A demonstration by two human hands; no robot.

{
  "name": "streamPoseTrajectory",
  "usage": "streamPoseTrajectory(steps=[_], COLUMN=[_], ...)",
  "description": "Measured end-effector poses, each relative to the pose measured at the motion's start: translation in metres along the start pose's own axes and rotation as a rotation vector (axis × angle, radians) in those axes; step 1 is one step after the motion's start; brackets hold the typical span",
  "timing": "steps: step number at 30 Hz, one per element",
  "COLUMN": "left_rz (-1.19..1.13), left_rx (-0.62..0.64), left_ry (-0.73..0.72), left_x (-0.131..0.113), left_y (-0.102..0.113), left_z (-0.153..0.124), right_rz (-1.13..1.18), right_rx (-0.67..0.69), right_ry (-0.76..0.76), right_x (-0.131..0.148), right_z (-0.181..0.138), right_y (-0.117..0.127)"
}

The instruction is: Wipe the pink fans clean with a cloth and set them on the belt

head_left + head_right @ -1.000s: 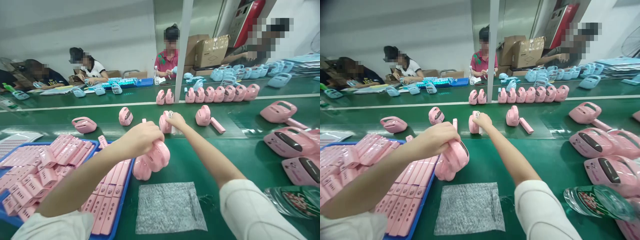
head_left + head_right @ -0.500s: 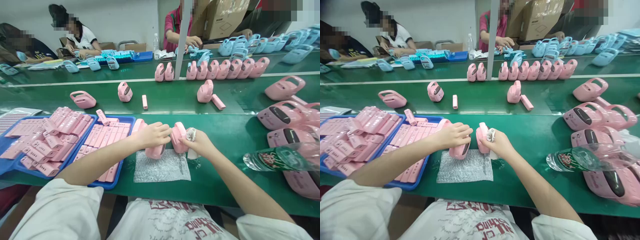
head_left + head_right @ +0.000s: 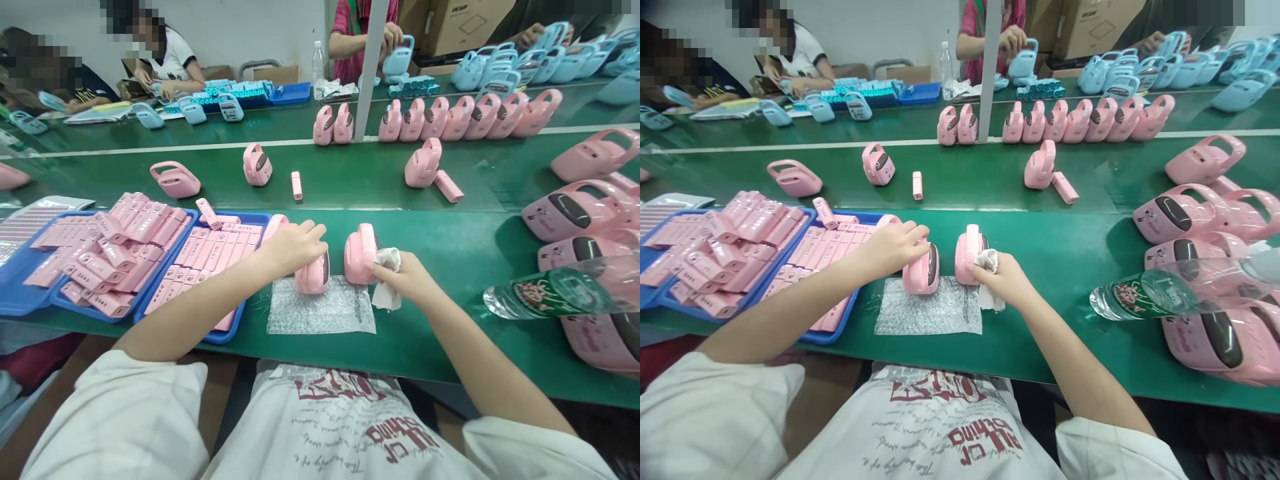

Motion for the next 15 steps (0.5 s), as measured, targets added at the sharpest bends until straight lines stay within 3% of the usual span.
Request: streamPoseTrajectory(steps=[5,10,15], left_rz=[0.014,-0.058,-0.201], left_rx=[-0.117,-0.056,-0.019], left_ry=[0.009,0.080,0.177], left_x=[0.013,0.034,0.059], left_y=[-0.004,-0.015,-0.023], left_z=[0.018,0.035,0.042], right_rz=[-0.039,-0.076,-0.118], right_rx=[-0.154,-0.190,-0.238], right_ry=[0.087,0.158,0.153], right_x=[0.009,0.021,0.030], right_z=[0.009,0.029,0.061], right_y=[-0.005,-0.014,-0.008])
Point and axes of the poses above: each hand's wrist, its own z-axis towards the middle knuckle, its own y-axis out of the back of the hand, x = y × z, the point moved 10 cm from there along z, towards the middle knuckle, and after that the axes turned 14 degrees about x, right-handed, at the moved point
